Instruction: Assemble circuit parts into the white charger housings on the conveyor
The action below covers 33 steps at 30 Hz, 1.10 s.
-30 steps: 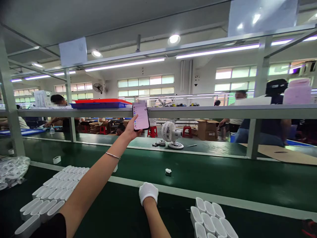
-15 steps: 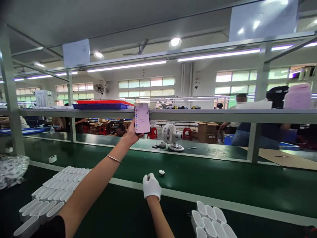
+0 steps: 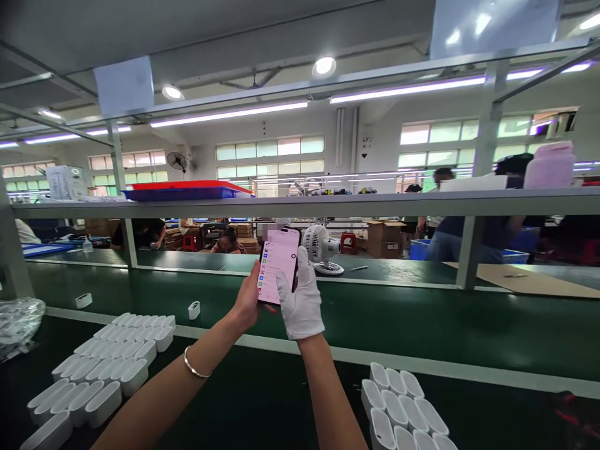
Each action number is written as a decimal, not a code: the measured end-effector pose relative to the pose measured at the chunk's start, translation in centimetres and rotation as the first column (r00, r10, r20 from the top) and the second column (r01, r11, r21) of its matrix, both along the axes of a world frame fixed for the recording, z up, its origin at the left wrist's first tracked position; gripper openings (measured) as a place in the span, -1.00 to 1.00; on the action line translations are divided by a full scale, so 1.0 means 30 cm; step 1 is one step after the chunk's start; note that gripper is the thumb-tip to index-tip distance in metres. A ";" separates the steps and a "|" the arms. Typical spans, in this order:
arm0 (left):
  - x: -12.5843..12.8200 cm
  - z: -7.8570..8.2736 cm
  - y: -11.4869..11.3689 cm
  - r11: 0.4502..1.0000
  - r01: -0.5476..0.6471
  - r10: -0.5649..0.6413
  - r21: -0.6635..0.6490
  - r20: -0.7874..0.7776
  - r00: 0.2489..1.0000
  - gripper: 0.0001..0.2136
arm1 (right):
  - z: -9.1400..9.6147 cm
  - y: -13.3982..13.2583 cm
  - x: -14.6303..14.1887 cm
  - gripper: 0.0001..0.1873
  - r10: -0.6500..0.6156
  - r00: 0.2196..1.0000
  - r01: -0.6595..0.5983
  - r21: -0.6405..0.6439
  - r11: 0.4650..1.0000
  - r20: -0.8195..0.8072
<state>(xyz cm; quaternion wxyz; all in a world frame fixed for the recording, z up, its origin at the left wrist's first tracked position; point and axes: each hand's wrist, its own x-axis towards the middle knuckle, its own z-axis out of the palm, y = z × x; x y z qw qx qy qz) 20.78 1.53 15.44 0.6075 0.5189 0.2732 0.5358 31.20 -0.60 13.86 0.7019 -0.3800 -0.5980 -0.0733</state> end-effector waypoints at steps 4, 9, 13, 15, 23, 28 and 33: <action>0.011 0.001 -0.010 0.999 -0.033 0.033 0.041 0.007 0.999 -0.53 | 0.001 -0.001 -0.001 -0.39 -0.070 0.997 0.072 -0.066 0.995 0.036; 0.017 0.005 -0.009 0.997 -0.045 0.042 0.068 0.037 0.998 -0.52 | 0.013 -0.017 -0.010 -0.37 -0.070 0.997 0.070 0.003 0.998 0.021; 0.022 0.003 -0.010 0.996 -0.056 0.054 0.067 0.019 0.998 -0.49 | 0.018 -0.024 -0.015 -0.38 -0.079 0.997 0.079 -0.031 0.996 -0.003; 0.024 0.004 -0.013 0.996 -0.054 0.053 0.068 0.020 0.998 -0.48 | 0.020 -0.028 -0.017 -0.38 -0.081 0.997 0.081 -0.028 0.996 -0.016; 0.020 0.017 -0.030 0.998 -0.038 0.036 0.053 0.034 0.999 -0.50 | 0.024 -0.037 -0.026 -0.34 -0.055 0.998 0.055 0.037 0.998 -0.005; 0.014 0.016 -0.038 0.999 -0.017 0.015 0.040 0.052 0.999 -0.53 | 0.015 -0.026 -0.019 -0.39 -0.102 0.995 0.102 0.015 0.995 0.018; 0.011 0.025 -0.042 1.000 -0.021 0.020 0.020 0.055 0.998 -0.54 | 0.013 -0.025 -0.016 -0.43 -0.162 0.982 0.166 -0.036 0.986 0.097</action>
